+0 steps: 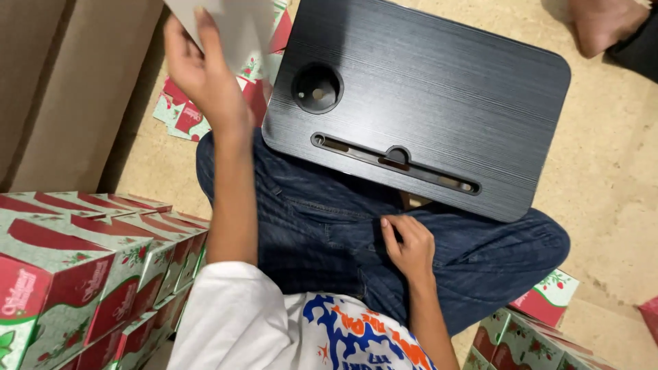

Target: The person sits on the floor and folds flat printed cardboard sheets into small decorative boxes. They fold along pre-scored lines, tuck flaps, and close the lids, then place finished boxes aside. The process repeats with multiple identical sheets.

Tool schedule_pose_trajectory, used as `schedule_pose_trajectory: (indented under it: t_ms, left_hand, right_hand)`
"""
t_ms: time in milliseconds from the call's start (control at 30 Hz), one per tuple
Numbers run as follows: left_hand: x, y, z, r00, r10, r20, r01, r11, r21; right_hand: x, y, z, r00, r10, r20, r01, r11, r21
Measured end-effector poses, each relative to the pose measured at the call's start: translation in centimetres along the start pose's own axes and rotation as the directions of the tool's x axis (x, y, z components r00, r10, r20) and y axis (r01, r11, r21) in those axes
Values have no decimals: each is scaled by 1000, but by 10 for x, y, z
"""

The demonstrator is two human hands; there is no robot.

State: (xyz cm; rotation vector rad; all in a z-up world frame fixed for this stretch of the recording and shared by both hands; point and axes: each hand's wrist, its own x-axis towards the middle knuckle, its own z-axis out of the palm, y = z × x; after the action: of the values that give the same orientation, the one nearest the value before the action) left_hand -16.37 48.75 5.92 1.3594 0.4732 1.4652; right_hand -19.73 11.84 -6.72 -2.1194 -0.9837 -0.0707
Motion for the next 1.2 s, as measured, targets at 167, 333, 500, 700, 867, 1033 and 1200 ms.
schedule_pose_trajectory:
  t_ms: [167,333,500,700,867,1033,1200]
  left_hand:
    - [-77,34,17,939,-338,67,325,804,-499]
    - [-162,51,38,696,-687,210,693,565,-449]
    - [-240,43,32,369,-861,350,929,355,-104]
    - [-275,28,-1,-90,-773,628,880,233,413]
    - [-235,26,43,197,-590,783,535,734,419]
    - [-209,-38,113,340,-196,920,-285,910,300]
    - [-226,-49,125,258,0,966,-854,468,228]
  right_hand:
    - [-3,3,2,993,108,-54,-100,985,138]
    - [-29,44,10,911,379,-162,-188,732,655]
    - [4,62,-43,716,631,-299,-104,520,848]
    - [41,104,-93,637,770,-40,-216,229,949]
    - [36,123,-100,706,708,16,-251,228,941]
    - [53,115,-103,825,546,-144,-212,536,817]
    - [89,75,-117,677,689,-257,-322,592,738]
